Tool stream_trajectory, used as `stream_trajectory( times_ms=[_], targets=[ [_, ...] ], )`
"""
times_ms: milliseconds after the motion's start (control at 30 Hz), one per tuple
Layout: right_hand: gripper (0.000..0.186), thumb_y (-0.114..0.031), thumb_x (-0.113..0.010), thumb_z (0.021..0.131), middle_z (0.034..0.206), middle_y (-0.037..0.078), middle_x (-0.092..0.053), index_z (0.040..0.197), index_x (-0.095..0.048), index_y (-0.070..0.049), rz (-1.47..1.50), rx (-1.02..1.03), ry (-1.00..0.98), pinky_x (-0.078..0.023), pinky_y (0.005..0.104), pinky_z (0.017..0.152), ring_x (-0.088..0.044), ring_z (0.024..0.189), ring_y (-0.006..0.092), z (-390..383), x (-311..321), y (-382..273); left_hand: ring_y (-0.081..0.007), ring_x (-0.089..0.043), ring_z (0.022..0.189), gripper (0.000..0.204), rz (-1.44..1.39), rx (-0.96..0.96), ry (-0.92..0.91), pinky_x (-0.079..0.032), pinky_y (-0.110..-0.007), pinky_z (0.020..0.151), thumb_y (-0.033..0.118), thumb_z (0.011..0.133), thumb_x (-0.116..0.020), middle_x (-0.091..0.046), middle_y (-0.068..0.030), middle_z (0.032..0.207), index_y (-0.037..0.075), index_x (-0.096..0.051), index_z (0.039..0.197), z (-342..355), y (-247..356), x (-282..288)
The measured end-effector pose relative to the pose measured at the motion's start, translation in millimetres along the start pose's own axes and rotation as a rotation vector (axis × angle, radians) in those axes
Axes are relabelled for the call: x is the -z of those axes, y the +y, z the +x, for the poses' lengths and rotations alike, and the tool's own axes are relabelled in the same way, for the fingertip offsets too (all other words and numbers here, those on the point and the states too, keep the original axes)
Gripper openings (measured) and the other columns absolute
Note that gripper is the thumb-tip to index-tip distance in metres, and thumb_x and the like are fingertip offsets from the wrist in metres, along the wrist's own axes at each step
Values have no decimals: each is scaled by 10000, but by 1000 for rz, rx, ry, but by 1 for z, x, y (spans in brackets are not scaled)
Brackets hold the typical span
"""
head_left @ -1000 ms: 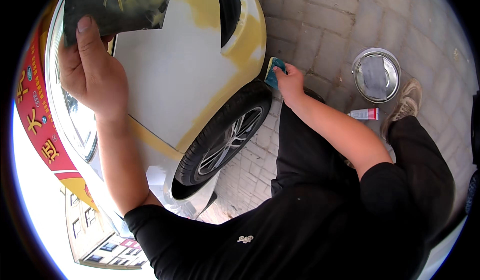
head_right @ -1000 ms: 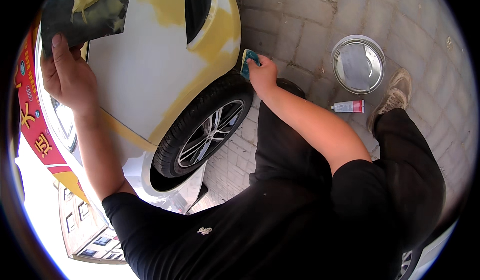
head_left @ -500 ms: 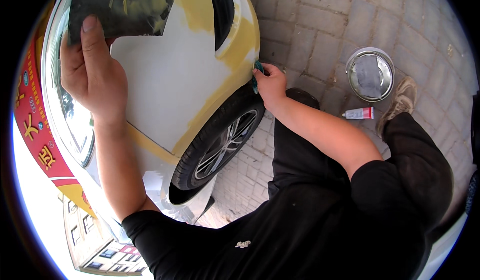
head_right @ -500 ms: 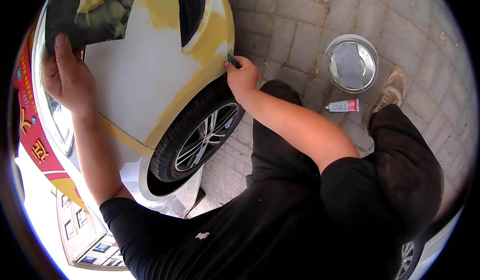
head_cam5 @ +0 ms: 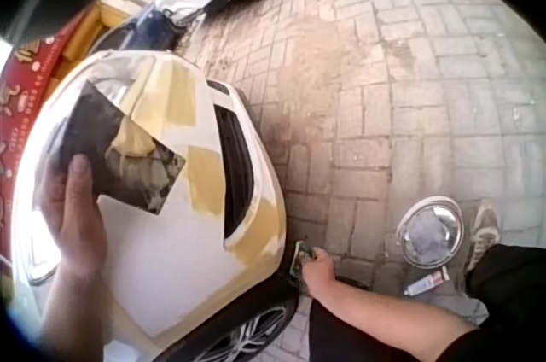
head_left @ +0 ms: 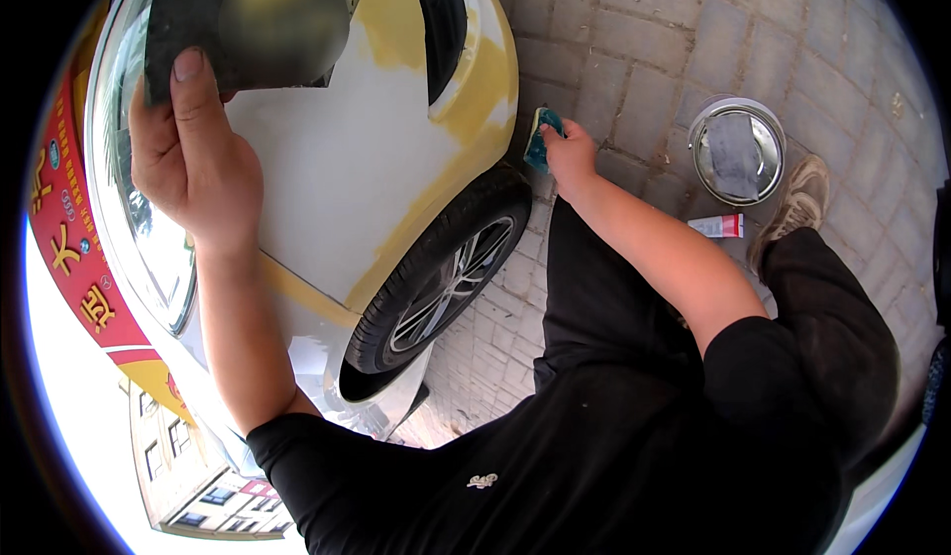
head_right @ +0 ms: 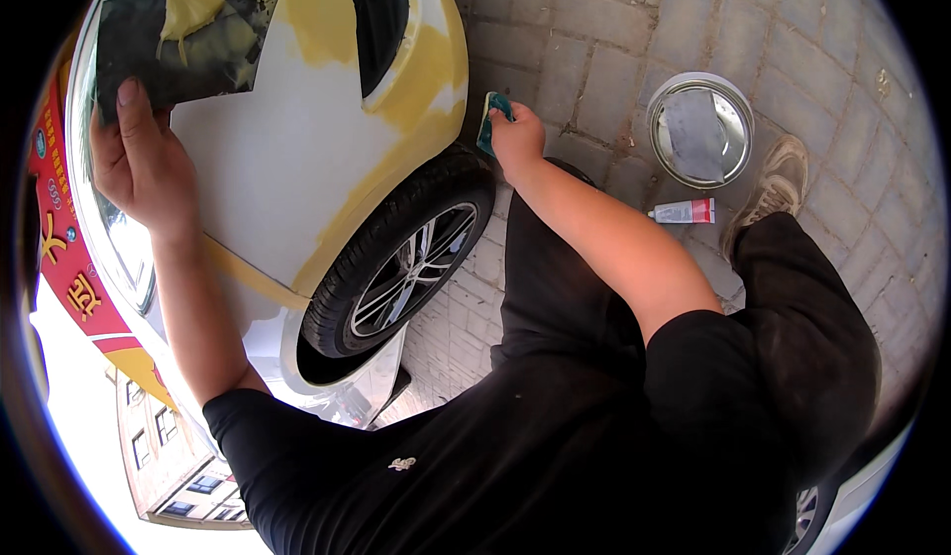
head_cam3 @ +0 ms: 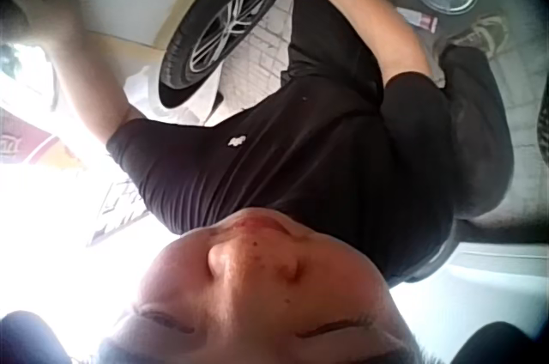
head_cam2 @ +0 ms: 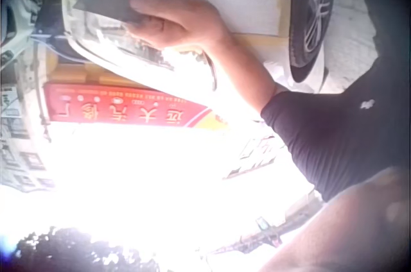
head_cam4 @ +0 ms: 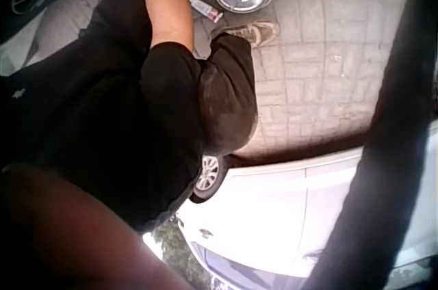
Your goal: The person applies yellow body filler to the front bumper of a white car using a metal spreader and a small sponge. They repeatedly scoop filler from the spreader and smooth it into the damaged area, working along the bumper's edge and around the headlight.
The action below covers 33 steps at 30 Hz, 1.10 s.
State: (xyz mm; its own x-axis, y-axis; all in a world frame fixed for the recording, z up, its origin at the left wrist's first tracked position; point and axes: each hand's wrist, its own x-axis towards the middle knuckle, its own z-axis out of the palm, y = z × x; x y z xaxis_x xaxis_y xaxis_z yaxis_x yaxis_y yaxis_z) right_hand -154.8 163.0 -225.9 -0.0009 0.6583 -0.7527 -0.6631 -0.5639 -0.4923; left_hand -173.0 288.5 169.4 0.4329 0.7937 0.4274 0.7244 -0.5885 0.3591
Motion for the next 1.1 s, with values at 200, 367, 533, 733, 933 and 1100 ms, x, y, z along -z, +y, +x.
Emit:
stream_trajectory(
  times_ms=[200, 367, 533, 733, 933, 1100],
  targets=[
    [211, -133, -634, 937, 906, 61, -702, 1100, -688, -10, 93, -5, -117, -509, 313, 710, -621, 777, 126, -3, -19, -17, -103, -619, 845, 195, -21, -5, 26, -522, -271, 759, 132, 1021, -566, -681, -71, 962, -32, -622, 1112, 1, 2, -4],
    [201, -126, -621, 956, 890, 43, -687, 1105, -683, -7, -95, 182, -46, -496, 292, 720, -598, 782, 106, -34, -29, -25, -21, -541, 690, 153, -41, -82, 41, -433, -168, 634, 124, 1013, -587, -678, -18, 834, -18, -644, 1002, -1, 1, -10],
    [179, -107, -651, 922, 919, 112, -696, 1057, -686, 5, -247, 465, -20, -501, 312, 739, -639, 808, 169, -61, -38, -37, -107, -645, 842, 171, 32, -63, -63, -554, -278, 764, 125, 1021, -565, -686, -77, 953, -28, -632, 1061, -2, -5, 5],
    [178, -103, -660, 885, 949, 190, -673, 1034, -684, -8, -237, 605, -244, -509, 384, 792, -655, 891, 344, -88, -30, -67, -37, -554, 727, 163, -4, -43, 19, -462, -203, 667, 131, 1015, -584, -668, -22, 842, -21, -643, 1026, -2, 0, -6],
    [190, -119, -645, 893, 954, 186, -686, 1039, -706, -14, -171, 396, -67, -512, 394, 807, -658, 900, 343, -33, -10, -36, -5, -509, 680, 170, -10, -56, 64, -413, -161, 622, 130, 1012, -593, -661, 9, 792, -25, -651, 1048, 1, 7, -16],
    [201, -132, -622, 898, 975, 192, -690, 1039, -708, -19, -312, 498, -12, -511, 411, 836, -658, 950, 364, -44, -24, -49, -10, -516, 699, 166, -24, -64, 57, -406, -156, 632, 129, 1012, -593, -663, 7, 798, -26, -649, 1038, -2, 5, -15]
  ],
)
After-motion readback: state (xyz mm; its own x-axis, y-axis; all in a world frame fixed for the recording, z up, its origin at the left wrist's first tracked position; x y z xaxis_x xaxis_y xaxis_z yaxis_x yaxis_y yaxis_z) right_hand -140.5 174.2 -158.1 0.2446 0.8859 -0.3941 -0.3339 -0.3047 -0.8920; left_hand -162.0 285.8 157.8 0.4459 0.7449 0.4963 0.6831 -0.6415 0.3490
